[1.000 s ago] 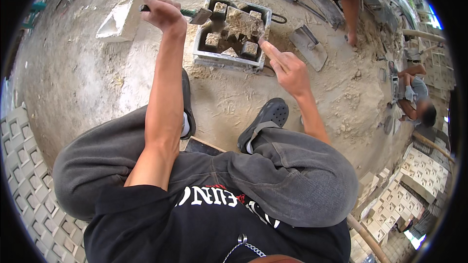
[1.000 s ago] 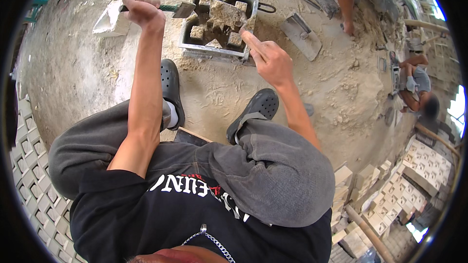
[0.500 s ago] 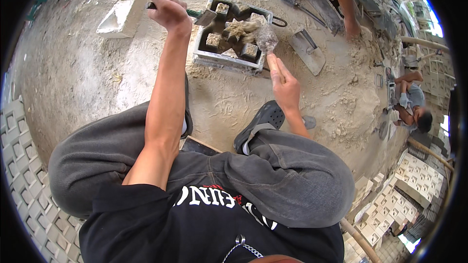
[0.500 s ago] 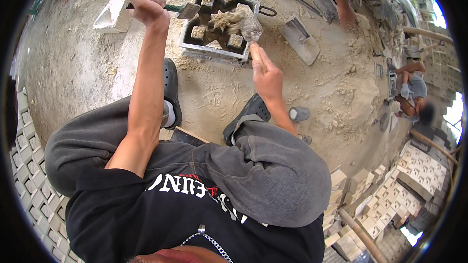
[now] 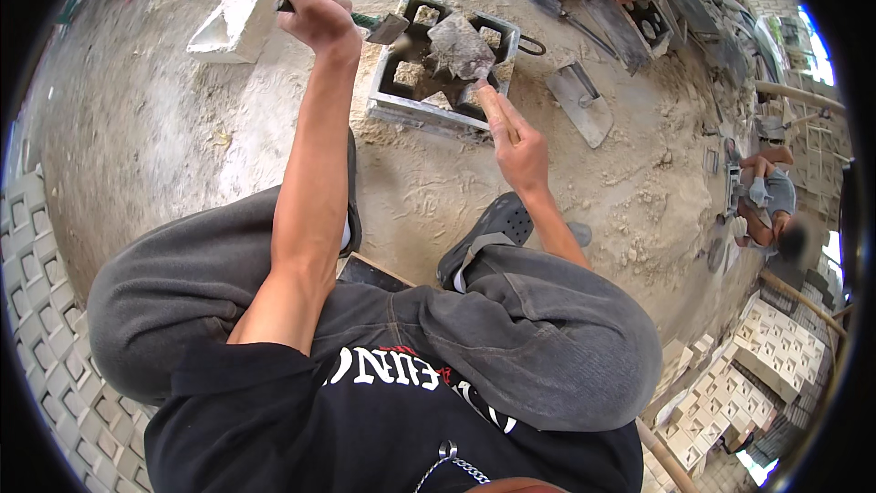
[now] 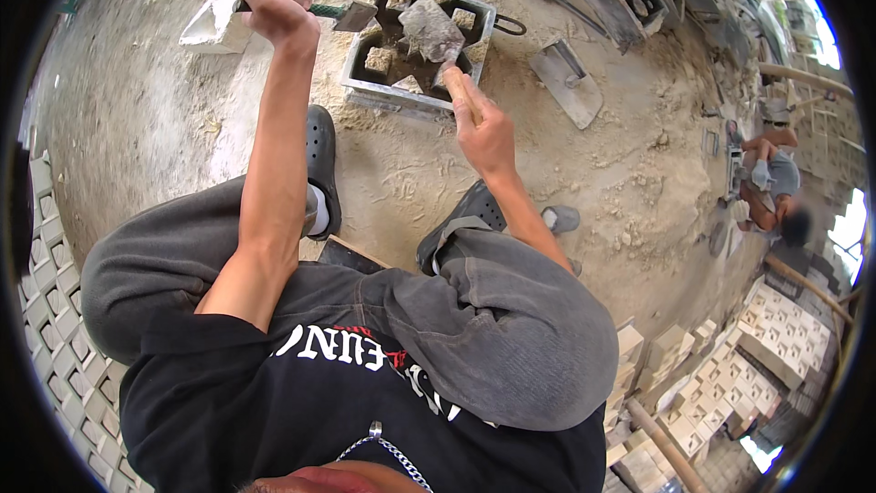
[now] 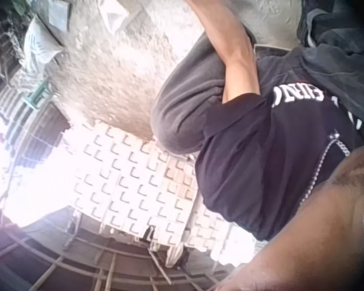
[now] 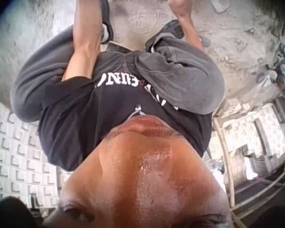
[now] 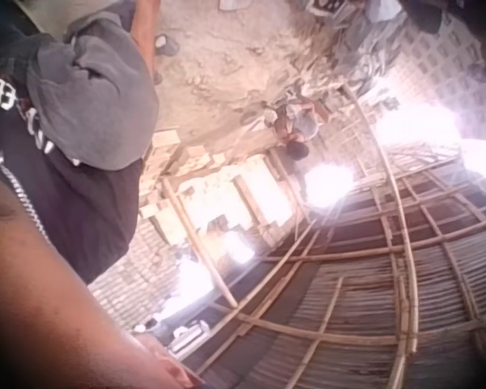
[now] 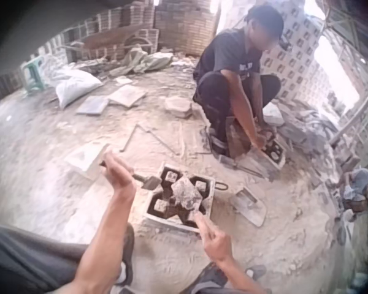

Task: The person fills a star-patterned brick mold with sand and a concrete-like mixture using a trowel and their hands, then levels the surface and taps the mold.

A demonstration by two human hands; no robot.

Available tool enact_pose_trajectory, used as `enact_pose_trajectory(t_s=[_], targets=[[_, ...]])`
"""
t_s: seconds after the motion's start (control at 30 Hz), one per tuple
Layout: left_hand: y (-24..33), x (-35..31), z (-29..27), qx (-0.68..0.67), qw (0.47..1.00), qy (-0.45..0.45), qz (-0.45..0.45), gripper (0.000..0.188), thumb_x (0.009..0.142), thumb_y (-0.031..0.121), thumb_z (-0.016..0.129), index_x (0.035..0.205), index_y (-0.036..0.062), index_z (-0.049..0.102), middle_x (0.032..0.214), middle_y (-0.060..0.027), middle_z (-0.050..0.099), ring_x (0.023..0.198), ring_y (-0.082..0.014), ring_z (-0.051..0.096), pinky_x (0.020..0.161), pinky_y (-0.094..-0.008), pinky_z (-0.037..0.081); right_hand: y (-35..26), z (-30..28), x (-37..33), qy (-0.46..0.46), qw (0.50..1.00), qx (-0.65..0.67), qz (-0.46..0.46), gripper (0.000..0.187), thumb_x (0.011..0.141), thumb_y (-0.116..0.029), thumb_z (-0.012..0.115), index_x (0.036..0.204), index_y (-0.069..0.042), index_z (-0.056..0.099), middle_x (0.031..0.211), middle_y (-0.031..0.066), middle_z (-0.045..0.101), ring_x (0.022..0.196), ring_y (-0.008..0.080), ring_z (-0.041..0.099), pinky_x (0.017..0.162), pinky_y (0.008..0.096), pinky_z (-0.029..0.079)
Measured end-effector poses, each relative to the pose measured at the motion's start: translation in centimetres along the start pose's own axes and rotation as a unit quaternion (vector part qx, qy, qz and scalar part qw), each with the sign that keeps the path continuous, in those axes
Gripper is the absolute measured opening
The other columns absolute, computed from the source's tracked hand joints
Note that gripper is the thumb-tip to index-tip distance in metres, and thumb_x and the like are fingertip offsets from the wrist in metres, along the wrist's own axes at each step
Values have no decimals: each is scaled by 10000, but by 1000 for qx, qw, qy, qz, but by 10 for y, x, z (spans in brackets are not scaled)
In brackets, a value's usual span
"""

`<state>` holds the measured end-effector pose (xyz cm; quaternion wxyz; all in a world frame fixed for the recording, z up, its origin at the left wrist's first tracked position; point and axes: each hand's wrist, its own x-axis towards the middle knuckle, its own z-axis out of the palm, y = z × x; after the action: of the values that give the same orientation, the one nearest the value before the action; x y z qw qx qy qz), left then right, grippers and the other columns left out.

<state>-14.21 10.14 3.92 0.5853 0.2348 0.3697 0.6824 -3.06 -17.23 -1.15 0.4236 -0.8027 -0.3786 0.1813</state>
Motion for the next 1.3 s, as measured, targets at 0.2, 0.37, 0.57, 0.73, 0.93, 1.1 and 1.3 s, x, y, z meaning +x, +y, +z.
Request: enact_pose_trajectory(t_s=[0.2, 0.37, 0.57, 0.73, 0.93, 1.1, 1.3], targets=[[11, 6, -1, -8, 999, 3, 34, 357, 905, 268, 513, 651, 77, 351, 446, -21, 347, 355, -145, 289, 347, -316, 249, -7, -4, -5, -101, 995, 14, -2, 367, 915, -246, 607, 1230, -58, 625, 1114, 153, 683, 999, 196, 663, 829, 285, 499], [26, 21, 1, -23, 998, 20, 46, 345, 903, 285, 512, 756, 13, 359, 434, -19, 345, 353, -152, 279, 351, -313, 261, -3, 11, 34, -57, 998, 13, -6, 379, 903, -285, 617, 1226, -87, 632, 1105, 144, 687, 986, 197, 670, 838, 286, 496], [33, 31, -5, -10, 997, 6, 77, 320, 910, 282, 497, 824, 2, 367, 425, -22, 339, 356, -151, 309, 350, -323, 275, 11, 23, 93, -65, 997, -8, -36, 456, 862, -420, 608, 1208, -126, 646, 1120, 131, 678, 1020, 257, 664, 864, 316, 514], [37, 26, -3, -8, 997, 36, 62, 365, 908, 270, 494, 943, -45, 314, 446, -17, 351, 364, -130, 285, 341, -304, 257, 0, 14, 135, -112, 993, -21, -31, 509, 851, -492, 616, 1195, -119, 656, 1168, 113, 666, 1087, 222, 633, 937, 291, 471], [37, 25, -3, 7, 997, 58, 58, 468, 901, 270, 501, 1052, -111, 275, 458, -18, 363, 369, -128, 281, 339, -303, 248, 20, 0, 166, -240, 965, 23, -106, 447, 845, -375, 696, 1201, -108, 660, 1079, 77, 705, 972, 161, 647, 869, 276, 478], [31, 25, -11, 50, 992, 103, 46, 359, 901, 270, 503, 953, -46, 341, 463, -13, 375, 367, -118, 289, 335, -296, 237, 24, -20, 163, -335, 941, -14, -54, 475, 765, -394, 776, 1148, -127, 695, 1071, 64, 709, 990, 159, 654, 893, 281, 480], [16, 26, -26, 45, 994, 81, 56, 290, 893, 262, 531, 767, 38, 396, 470, -1, 377, 359, -116, 307, 332, -293, 241, 29, -55, 133, -360, 928, -35, -92, 423, 774, -275, 783, 1151, -107, 688, 1035, 77, 719, 928, 124, 657, 828, 248, 484]])
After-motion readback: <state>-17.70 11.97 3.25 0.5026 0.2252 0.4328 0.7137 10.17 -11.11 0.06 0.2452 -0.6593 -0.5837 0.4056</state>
